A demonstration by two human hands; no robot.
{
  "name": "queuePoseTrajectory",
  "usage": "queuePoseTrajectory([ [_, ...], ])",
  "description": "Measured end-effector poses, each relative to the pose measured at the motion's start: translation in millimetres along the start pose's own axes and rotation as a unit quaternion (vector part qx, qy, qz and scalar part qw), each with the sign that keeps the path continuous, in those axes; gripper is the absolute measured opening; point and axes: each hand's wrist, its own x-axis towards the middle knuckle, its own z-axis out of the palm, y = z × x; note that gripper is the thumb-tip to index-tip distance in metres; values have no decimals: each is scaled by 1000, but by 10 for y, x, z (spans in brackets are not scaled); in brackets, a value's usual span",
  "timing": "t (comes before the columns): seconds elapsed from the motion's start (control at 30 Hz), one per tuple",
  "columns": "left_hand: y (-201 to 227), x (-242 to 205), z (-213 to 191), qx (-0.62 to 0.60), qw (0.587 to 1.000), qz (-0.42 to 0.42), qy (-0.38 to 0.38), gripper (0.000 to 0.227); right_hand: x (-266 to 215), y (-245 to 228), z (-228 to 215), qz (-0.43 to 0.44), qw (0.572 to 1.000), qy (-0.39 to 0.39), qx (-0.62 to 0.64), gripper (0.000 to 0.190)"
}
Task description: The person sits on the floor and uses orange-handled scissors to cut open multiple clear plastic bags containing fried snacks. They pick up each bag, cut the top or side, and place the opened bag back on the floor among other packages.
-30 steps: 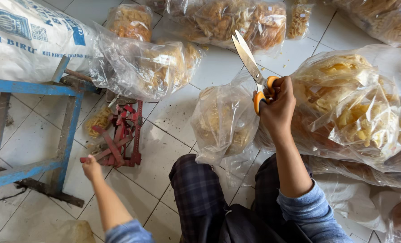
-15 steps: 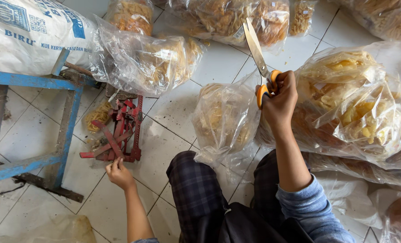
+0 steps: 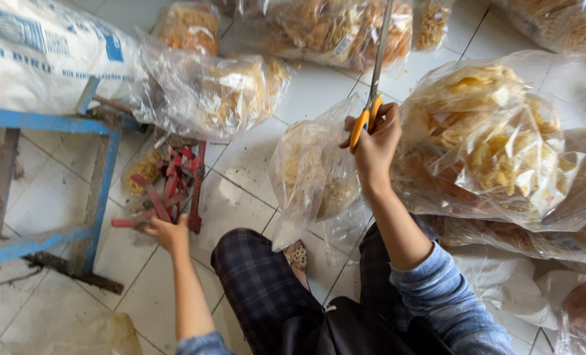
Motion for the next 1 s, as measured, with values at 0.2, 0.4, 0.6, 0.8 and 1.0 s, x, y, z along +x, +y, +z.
queuePoseTrajectory([
  [0.2,1276,-1146,-467,-341,937,50,-62,31,27,-7,-69,-13,994,56,92,33],
  [0.4,2312,-2371,-979,-325,867,376,-44,21,-44,-92,-70,-5,993,71,91,32],
  [0.6,2829,-2586,-891,-279,850,294,-337,23,-109,-110,-28,-3,1000,1,11,37],
  [0.8,3006,-2439,-612,-196,893,303,-270,62,-162,-14,18,32,999,-9,-1,37],
  [1.0,3111,-2296,58,-277,886,226,-294,89,-297,112,93,-72,993,-34,-92,37],
])
